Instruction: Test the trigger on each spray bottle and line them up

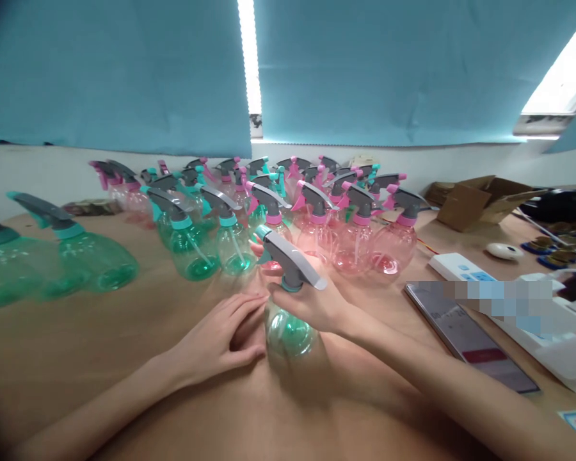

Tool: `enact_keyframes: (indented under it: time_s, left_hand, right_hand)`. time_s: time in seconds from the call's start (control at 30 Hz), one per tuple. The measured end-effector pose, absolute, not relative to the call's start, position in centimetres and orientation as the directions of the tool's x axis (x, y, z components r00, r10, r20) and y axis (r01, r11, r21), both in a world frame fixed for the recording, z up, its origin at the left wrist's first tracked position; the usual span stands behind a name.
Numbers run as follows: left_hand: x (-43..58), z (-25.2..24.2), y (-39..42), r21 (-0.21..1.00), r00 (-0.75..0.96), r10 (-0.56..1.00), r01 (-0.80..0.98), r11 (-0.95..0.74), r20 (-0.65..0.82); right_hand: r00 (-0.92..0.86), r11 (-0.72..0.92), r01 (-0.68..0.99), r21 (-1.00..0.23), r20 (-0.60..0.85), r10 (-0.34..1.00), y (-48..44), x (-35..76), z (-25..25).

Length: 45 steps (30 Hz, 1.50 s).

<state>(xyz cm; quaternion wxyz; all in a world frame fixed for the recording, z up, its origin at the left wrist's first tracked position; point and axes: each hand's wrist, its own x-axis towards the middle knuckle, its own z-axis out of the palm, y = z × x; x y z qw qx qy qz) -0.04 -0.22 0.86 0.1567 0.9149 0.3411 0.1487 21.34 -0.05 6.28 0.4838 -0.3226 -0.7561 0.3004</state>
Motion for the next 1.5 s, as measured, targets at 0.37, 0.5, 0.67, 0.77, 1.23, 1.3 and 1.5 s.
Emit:
enact_keyframes:
  time_s: [0.37, 0.5, 0.67, 0.77, 1.23, 1.3, 1.5]
  left_hand:
    - [-2.1, 2.3, -3.8, 0.671, 0.504, 0.799, 0.471, -0.572, 0.328]
    - [-4.9, 2.5, -5.0, 0.672, 0.343, 0.875, 0.562, -0.483, 0.343]
    - [-10.1, 2.4, -5.4, 0.582, 0.146, 0.929, 0.744, -0.329, 0.339]
    - [-13.0, 2.4, -4.9, 0.528, 0.092, 0.924, 0.797, -0.291, 0.370]
    - [-17.9, -0.2, -9.1, 0.139, 0.208, 0.950, 0.960, -0.244, 0.231]
    - [-17.7, -0.2, -10.1, 0.126, 0.207, 0.955, 0.963, -0.237, 0.212]
    - [-16.7, -0.4, -11.8, 0.222, 0.081, 0.972, 0.966, -0.131, 0.221]
  right_hand:
    - [-0.349, 0.614, 0.175, -0.769, 0.535, 0.769, -0.3, 14.5, 6.4]
    - [-0.279, 0.601, 0.124, -0.789, 0.554, 0.785, -0.5, 9.5, 6.7]
    - [-0.320, 0.643, 0.279, -0.713, 0.563, 0.762, 0.2, 4.6, 6.4]
    - [-0.413, 0.686, 0.394, -0.611, 0.550, 0.726, 0.9, 2.9, 6.6]
    - [-0.312, 0.644, 0.510, -0.570, 0.575, 0.756, 8.2, -2.7, 6.2]
    - [-0.294, 0.628, 0.526, -0.573, 0.571, 0.767, 8.5, -3.0, 6.2]
    - [-0.281, 0.603, 0.562, -0.566, 0.555, 0.783, 8.5, -3.2, 6.2]
